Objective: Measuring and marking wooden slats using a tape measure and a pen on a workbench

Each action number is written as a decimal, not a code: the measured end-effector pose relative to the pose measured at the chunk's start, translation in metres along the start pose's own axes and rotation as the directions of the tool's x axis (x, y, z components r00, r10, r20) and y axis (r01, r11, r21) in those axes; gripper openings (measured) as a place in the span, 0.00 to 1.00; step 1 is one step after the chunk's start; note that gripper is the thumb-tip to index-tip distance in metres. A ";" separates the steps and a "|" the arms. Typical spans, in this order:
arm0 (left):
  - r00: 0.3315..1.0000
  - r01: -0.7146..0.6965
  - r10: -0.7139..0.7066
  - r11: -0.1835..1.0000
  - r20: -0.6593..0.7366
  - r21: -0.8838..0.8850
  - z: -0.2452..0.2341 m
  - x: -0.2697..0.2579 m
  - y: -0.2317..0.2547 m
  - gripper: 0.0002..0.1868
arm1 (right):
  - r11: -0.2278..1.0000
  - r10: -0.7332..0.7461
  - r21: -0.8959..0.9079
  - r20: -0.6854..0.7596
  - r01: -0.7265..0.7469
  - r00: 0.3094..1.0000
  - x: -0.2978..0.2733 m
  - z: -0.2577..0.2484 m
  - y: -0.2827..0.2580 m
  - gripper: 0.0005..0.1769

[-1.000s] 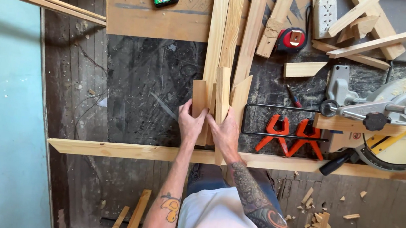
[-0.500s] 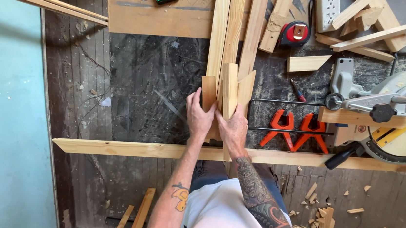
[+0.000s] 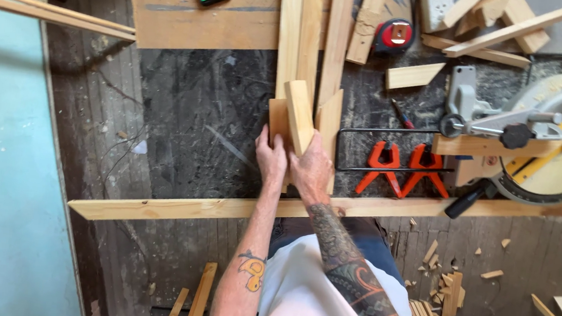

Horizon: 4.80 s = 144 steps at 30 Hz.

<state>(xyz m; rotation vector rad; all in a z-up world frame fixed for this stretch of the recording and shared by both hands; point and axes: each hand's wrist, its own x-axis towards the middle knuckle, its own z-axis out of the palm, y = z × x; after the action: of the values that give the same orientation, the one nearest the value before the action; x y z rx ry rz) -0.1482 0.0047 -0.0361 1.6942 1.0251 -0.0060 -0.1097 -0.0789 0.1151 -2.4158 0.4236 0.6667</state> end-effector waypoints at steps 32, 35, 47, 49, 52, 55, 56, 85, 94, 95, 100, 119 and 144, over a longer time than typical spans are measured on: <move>0.944 -0.295 0.327 0.895 -0.042 0.334 0.014 -0.063 0.041 0.12 | 0.883 0.004 0.469 0.015 -0.010 1.000 0.003 -0.074 0.076 0.31; 0.940 -0.312 0.338 0.908 -0.048 0.281 0.000 -0.063 0.052 0.11 | 0.871 -0.018 0.491 0.022 0.005 1.000 -0.002 -0.080 0.073 0.31; 0.937 -0.328 0.349 0.897 -0.019 0.298 -0.031 -0.102 0.098 0.28 | 0.871 -0.068 0.489 0.042 0.039 0.997 -0.004 -0.087 0.071 0.33; 0.957 -0.261 0.285 0.928 -0.054 0.267 -0.037 -0.102 0.091 0.26 | 0.885 -0.068 0.464 0.027 0.047 0.997 -0.005 -0.083 0.074 0.35; 0.990 -0.132 0.134 0.989 -0.036 0.063 -0.046 -0.092 0.084 0.31 | 0.875 -0.126 0.475 0.030 0.097 0.992 -0.010 -0.068 0.061 0.44; 0.979 -0.203 0.203 0.979 -0.008 0.008 -0.055 -0.091 0.102 0.28 | 0.878 -0.188 0.459 0.076 0.133 0.979 -0.026 -0.055 0.026 0.43; 0.988 -0.046 0.064 0.990 0.139 -0.135 -0.055 -0.090 0.107 0.36 | 0.889 -0.211 0.436 0.117 0.141 0.970 -0.028 -0.044 0.022 0.39; 0.961 0.263 -0.255 0.962 -0.106 0.075 -0.078 -0.100 0.095 0.46 | 0.848 -0.392 -0.475 -0.260 0.236 0.883 0.363 -0.095 -0.034 0.37; 0.998 -0.010 0.015 0.996 -0.063 0.091 -0.061 -0.078 0.092 0.39 | 0.918 -0.396 -0.225 -0.566 0.326 0.723 0.349 -0.125 -0.060 0.35; 0.998 -0.058 0.061 0.994 -0.025 0.098 -0.061 -0.076 0.106 0.39 | 0.851 -0.482 -0.081 -0.515 0.520 0.709 0.319 -0.139 -0.066 0.36; 1.000 -0.002 0.000 0.997 0.024 0.082 -0.038 -0.063 0.110 0.43 | 0.735 -0.458 0.442 -0.235 0.514 0.857 0.113 -0.133 -0.070 0.22; 0.988 -0.152 0.148 0.969 0.033 0.193 -0.029 -0.021 0.060 0.40 | 0.795 -0.578 -0.252 -0.036 0.552 0.816 -0.024 -0.028 0.060 0.20; 0.978 0.075 -0.101 0.987 0.184 0.144 -0.032 -0.041 0.084 0.48 | 0.928 -0.020 0.371 0.152 -0.038 0.988 -0.029 0.029 0.158 0.42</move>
<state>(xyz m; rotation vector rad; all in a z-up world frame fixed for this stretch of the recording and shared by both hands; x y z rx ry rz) -0.1371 0.0026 0.0620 1.7322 0.9715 -0.2972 -0.2132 -0.1799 0.0388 -1.9892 0.4528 0.6998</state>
